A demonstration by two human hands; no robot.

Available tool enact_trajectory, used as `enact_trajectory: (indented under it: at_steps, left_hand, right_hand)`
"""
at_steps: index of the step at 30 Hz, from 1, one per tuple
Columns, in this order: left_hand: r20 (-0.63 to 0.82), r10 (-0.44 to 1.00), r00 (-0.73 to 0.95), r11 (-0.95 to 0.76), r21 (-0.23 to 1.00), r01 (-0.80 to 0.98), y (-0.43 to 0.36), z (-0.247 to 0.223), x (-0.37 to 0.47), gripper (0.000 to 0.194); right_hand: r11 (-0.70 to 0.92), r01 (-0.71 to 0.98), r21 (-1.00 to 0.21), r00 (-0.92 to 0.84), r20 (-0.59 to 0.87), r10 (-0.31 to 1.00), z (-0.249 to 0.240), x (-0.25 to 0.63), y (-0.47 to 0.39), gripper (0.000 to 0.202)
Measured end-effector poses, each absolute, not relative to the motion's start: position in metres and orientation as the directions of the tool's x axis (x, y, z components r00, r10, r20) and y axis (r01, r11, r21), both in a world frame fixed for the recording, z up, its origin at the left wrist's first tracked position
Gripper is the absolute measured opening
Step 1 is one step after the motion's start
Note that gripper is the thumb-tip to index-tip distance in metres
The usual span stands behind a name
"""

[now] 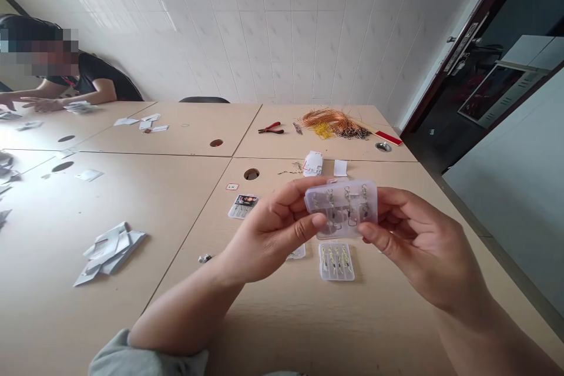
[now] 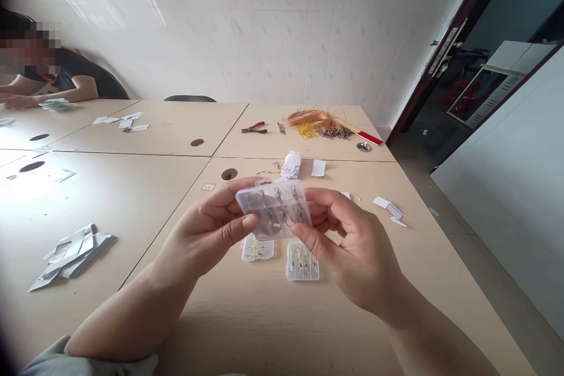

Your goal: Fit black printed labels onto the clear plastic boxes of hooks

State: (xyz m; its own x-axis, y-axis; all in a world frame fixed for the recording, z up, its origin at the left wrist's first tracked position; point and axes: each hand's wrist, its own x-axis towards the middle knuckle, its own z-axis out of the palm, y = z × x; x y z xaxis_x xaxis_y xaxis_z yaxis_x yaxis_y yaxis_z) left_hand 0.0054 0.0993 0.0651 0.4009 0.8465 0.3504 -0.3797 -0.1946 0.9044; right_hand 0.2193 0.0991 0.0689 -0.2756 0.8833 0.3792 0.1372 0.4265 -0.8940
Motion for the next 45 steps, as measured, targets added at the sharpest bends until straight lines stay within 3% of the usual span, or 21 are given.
enact_trajectory:
  at_steps: [7, 13, 16, 19, 22, 23, 26, 28, 33, 38, 45]
  left_hand:
    - [0.503, 0.796, 0.336, -0.501, 0.860, -0.100, 0.083, 0.071, 0.001, 0.041]
    - [0.538, 0.755, 0.375, -0.573, 0.820, -0.023, 0.083, 0.075, -0.002, 0.040]
    - [0.503, 0.775, 0.382, -0.529, 0.847, -0.044, 0.082, 0.074, -0.001, 0.038]
    - [0.432, 0.851, 0.298, -0.390, 0.900, -0.193, 0.086, 0.075, 0.001, 0.032]
    - [0.276, 0.945, 0.177, -0.176, 0.883, -0.436, 0.097, 0.078, 0.000, 0.019]
    - [0.208, 0.964, 0.165, -0.102, 0.865, -0.492, 0.102, 0.080, -0.001, 0.015]
    - [0.039, 0.984, 0.175, 0.069, 0.819, -0.570, 0.112, 0.085, -0.003, 0.010]
    - [-0.008, 0.985, 0.174, 0.111, 0.801, -0.588, 0.115, 0.087, -0.003, 0.012]
    - [-0.069, 0.988, 0.138, 0.137, 0.804, -0.579, 0.110, 0.090, 0.001, 0.031]
    - [-0.066, 0.986, 0.154, 0.139, 0.834, -0.534, 0.108, 0.093, 0.003, 0.034]
    - [0.004, 0.967, 0.256, 0.132, 0.850, -0.511, 0.110, 0.087, 0.002, 0.031]
  right_hand:
    - [0.587, 0.301, -0.752, -0.274, 0.522, 0.808, 0.070, 0.225, 0.092, 0.016]
    - [0.645, 0.336, -0.686, -0.310, 0.566, 0.764, 0.069, 0.224, 0.092, 0.016]
    - [0.644, 0.352, -0.679, -0.337, 0.550, 0.765, 0.072, 0.225, 0.090, 0.015]
    - [0.623, 0.317, -0.716, -0.356, 0.519, 0.777, 0.081, 0.236, 0.096, 0.012]
    - [0.568, 0.308, -0.763, -0.068, 0.578, 0.813, 0.084, 0.261, 0.117, 0.011]
    - [0.528, 0.382, -0.758, 0.022, 0.579, 0.815, 0.082, 0.270, 0.126, 0.016]
    - [0.292, 0.641, -0.710, 0.015, 0.392, 0.920, 0.060, 0.293, 0.154, 0.017]
    - [0.207, 0.737, -0.643, -0.055, 0.249, 0.967, 0.036, 0.300, 0.167, 0.008]
    - [0.063, 0.888, -0.456, -0.087, -0.030, 0.996, -0.021, 0.293, 0.177, 0.017]
    - [-0.018, 0.908, -0.418, -0.038, -0.125, 0.991, -0.036, 0.290, 0.177, 0.025]
    - [-0.091, 0.835, -0.542, -0.001, -0.168, 0.986, -0.038, 0.306, 0.181, 0.029]
